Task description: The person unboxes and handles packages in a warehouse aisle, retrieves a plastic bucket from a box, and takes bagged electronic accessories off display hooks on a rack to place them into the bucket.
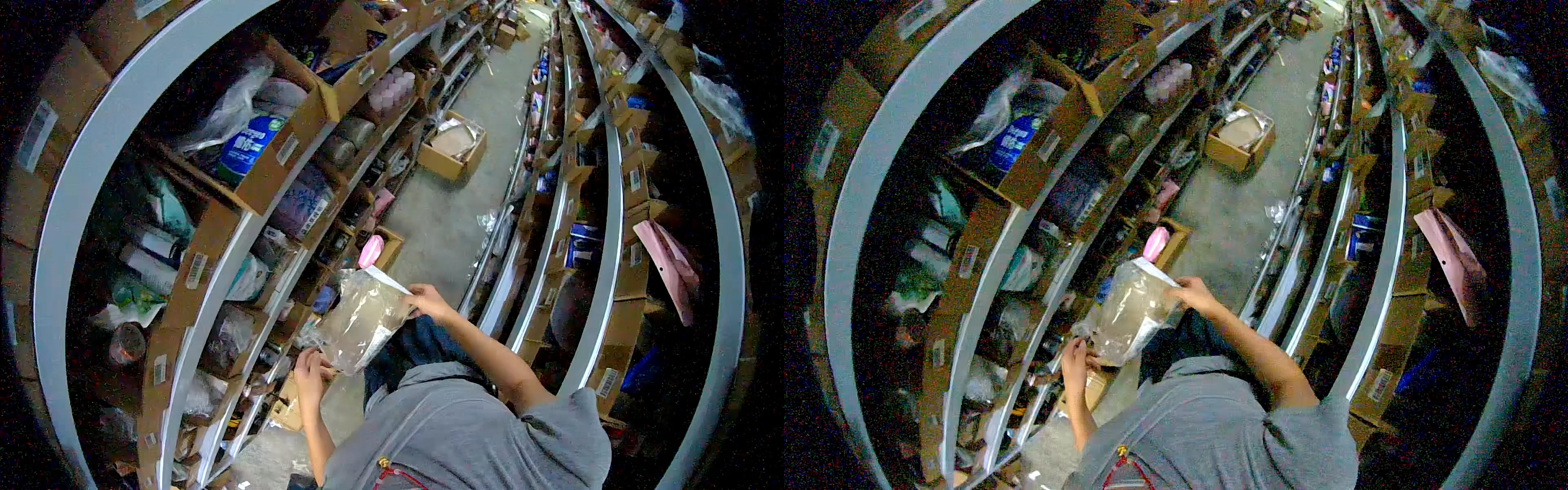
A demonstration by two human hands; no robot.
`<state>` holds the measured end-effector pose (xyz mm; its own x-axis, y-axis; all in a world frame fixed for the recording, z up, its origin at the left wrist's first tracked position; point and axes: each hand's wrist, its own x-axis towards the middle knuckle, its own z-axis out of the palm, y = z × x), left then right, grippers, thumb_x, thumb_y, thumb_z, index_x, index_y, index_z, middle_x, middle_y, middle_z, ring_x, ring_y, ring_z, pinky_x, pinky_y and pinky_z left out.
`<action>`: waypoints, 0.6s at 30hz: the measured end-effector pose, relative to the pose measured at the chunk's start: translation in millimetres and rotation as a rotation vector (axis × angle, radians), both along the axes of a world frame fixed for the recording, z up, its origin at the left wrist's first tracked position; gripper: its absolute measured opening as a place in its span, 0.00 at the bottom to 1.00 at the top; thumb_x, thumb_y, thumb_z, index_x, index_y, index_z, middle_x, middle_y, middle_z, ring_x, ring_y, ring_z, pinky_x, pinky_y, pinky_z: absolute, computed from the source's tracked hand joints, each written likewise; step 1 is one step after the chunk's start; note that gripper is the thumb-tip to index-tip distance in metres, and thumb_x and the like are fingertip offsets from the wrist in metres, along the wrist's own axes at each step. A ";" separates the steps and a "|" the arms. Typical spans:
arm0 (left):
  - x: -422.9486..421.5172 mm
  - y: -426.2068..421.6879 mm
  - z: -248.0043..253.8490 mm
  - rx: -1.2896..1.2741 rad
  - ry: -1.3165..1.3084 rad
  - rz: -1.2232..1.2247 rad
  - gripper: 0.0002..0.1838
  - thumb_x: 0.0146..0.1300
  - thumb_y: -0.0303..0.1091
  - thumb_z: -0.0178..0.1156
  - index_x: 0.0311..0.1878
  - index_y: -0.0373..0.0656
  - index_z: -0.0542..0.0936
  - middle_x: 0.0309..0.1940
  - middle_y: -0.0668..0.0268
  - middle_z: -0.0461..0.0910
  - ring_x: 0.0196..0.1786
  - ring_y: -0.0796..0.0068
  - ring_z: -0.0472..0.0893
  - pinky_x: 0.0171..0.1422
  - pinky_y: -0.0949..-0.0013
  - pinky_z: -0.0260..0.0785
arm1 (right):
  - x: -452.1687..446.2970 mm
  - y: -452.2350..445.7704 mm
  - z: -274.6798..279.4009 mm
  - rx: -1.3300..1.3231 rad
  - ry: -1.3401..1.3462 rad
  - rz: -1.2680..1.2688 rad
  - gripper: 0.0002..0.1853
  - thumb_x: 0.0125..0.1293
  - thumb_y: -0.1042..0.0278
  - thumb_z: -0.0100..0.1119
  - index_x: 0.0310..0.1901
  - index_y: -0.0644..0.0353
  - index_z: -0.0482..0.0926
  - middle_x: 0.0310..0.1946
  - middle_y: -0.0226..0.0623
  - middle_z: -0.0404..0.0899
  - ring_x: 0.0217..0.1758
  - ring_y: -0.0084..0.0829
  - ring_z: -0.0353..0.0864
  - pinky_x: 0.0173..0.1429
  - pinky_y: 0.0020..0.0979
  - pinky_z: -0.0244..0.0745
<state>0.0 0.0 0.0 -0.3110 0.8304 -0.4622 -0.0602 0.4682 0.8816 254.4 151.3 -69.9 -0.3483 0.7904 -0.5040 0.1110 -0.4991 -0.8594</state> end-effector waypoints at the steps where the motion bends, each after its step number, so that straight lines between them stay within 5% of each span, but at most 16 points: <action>1: -1.2 -2.0 4.8 -0.018 0.002 0.015 0.16 0.58 0.35 0.47 0.46 0.35 0.66 0.24 0.61 0.73 0.19 0.79 0.72 0.22 0.82 0.62 | 0.6 2.1 -6.6 -0.037 -0.061 -0.005 0.24 0.45 0.60 0.57 0.43 0.67 0.70 0.31 0.39 0.74 0.26 0.29 0.75 0.27 0.25 0.72; 3: 11.3 -2.3 -0.9 -0.058 -0.003 0.018 0.16 0.58 0.35 0.47 0.46 0.35 0.66 0.23 0.62 0.73 0.19 0.80 0.71 0.21 0.81 0.61 | 20.2 4.3 -18.0 -0.098 -0.127 -0.019 0.23 0.46 0.61 0.56 0.41 0.68 0.71 0.32 0.39 0.73 0.31 0.29 0.74 0.30 0.26 0.74; 11: 29.1 52.8 -21.1 -0.084 -0.086 -0.094 0.14 0.59 0.33 0.46 0.44 0.34 0.67 0.22 0.64 0.73 0.20 0.80 0.73 0.22 0.80 0.63 | 84.1 65.0 -0.6 -0.060 -0.139 -0.284 0.20 0.46 0.59 0.58 0.38 0.65 0.73 0.27 0.35 0.74 0.24 0.25 0.73 0.25 0.22 0.70; 16: 72.6 134.3 9.7 -0.141 0.190 -0.291 0.15 0.58 0.34 0.46 0.43 0.33 0.67 0.22 0.61 0.75 0.23 0.76 0.75 0.25 0.75 0.65 | 141.5 124.6 11.5 -0.094 -0.058 -0.418 0.19 0.47 0.59 0.58 0.37 0.64 0.73 0.25 0.33 0.74 0.18 0.21 0.71 0.21 0.19 0.69; 18: 93.4 173.8 5.2 0.037 0.256 -0.382 0.15 0.58 0.34 0.47 0.42 0.31 0.67 0.22 0.60 0.75 0.21 0.76 0.74 0.26 0.76 0.65 | 167.6 155.0 12.5 -0.084 -0.081 -0.375 0.16 0.49 0.61 0.57 0.36 0.63 0.72 0.25 0.33 0.74 0.19 0.21 0.72 0.22 0.20 0.71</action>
<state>93.4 173.8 5.2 -0.0801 0.9220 -0.3788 0.3320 0.3830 0.8621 422.1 306.3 -57.4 0.0002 0.8098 -0.5867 -0.0267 -0.5864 -0.8096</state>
